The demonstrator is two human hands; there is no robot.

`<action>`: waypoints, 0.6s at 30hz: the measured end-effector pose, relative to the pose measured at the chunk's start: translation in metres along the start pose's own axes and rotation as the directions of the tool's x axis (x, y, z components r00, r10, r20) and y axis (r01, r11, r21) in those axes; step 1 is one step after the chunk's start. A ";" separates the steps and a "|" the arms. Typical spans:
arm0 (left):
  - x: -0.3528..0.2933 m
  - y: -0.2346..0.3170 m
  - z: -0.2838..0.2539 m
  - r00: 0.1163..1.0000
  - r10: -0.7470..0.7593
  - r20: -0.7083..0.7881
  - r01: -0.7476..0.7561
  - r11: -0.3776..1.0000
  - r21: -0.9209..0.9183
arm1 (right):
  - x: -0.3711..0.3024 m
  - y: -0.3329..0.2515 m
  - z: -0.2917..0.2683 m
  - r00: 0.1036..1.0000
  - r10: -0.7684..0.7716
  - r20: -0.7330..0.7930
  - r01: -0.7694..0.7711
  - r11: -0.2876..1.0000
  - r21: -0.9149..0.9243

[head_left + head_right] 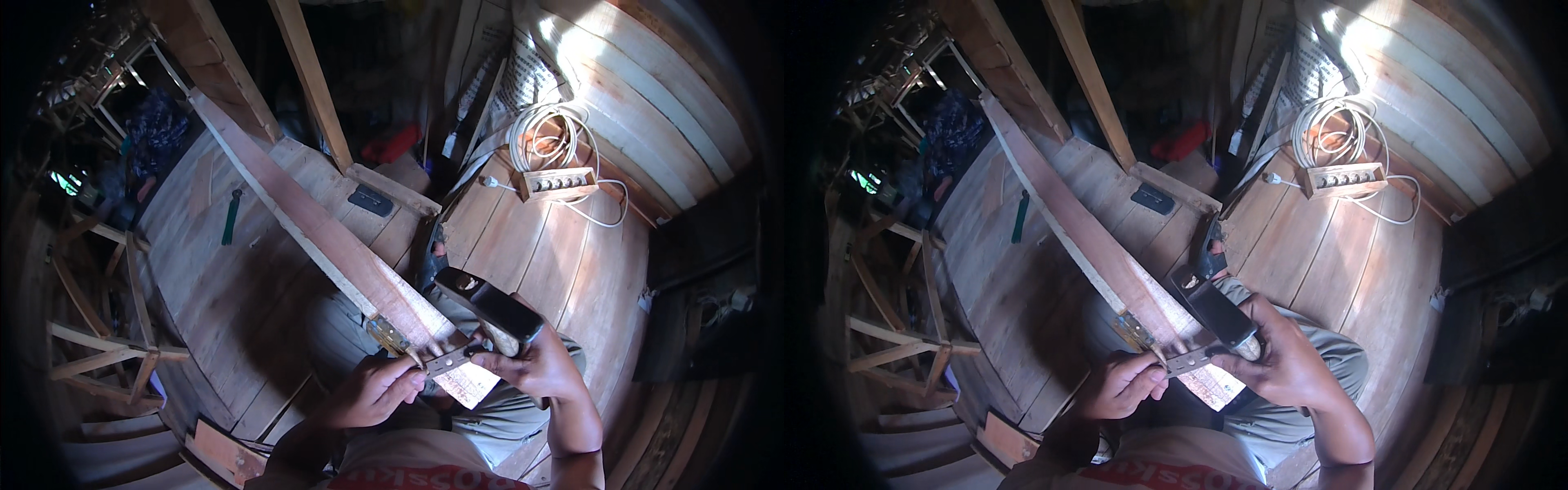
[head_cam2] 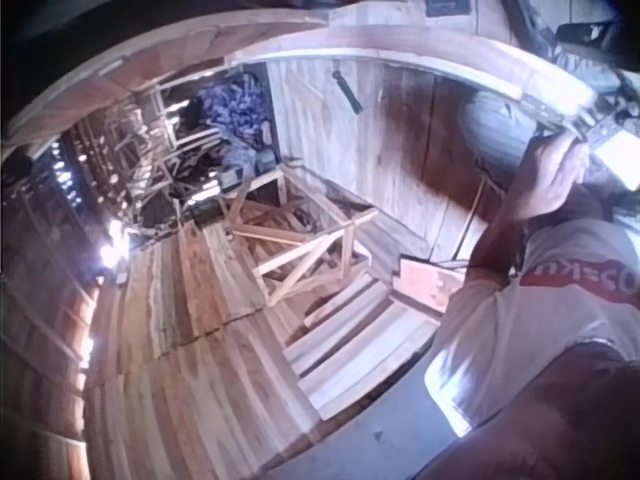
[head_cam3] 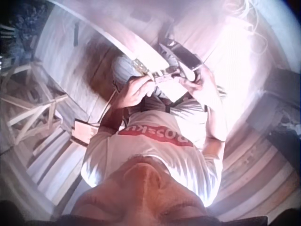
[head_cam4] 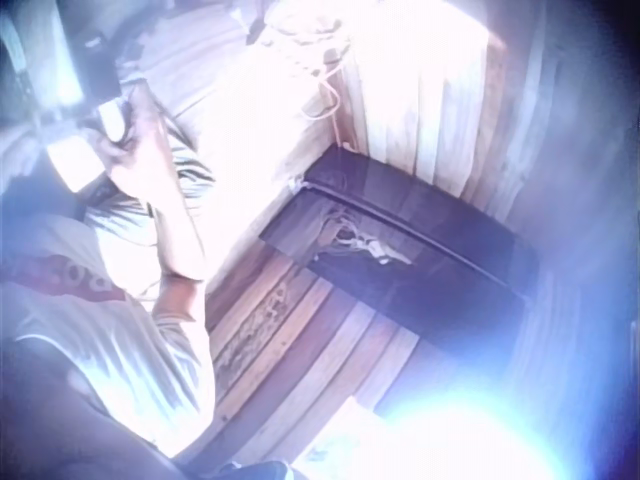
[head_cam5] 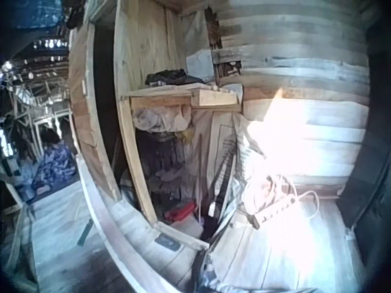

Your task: The person sits on the floor and uses a hammer to drive nails into a metal hinge attached to a wooden plank. The person holds the plank steady with one hand and strikes the nails with the other.

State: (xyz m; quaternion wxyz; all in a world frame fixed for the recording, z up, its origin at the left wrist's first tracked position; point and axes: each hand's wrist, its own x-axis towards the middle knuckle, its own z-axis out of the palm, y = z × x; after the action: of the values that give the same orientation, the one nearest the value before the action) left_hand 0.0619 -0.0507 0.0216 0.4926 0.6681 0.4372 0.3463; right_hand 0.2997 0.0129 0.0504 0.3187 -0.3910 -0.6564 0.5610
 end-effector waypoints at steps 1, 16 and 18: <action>0.001 0.001 0.001 1.000 0.004 -0.010 -0.004 1.000 0.011 | 0.000 0.000 -0.001 1.000 0.000 0.015 0.000 1.000 -0.023; 0.014 0.011 -0.062 0.862 0.499 0.091 -0.349 0.454 0.820 | -0.010 0.009 0.001 0.957 0.246 -0.151 -0.209 0.952 0.223; 0.020 0.007 -0.067 0.843 0.512 0.167 -0.430 0.453 0.781 | -0.010 0.008 0.001 0.956 0.257 -0.144 -0.225 0.952 0.208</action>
State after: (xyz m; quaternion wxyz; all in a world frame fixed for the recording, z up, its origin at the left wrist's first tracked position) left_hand 0.0118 -0.0089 0.0477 0.0068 0.8922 0.3636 0.2680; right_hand 0.3049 0.0039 0.0422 0.3380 -0.4826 -0.5179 0.6202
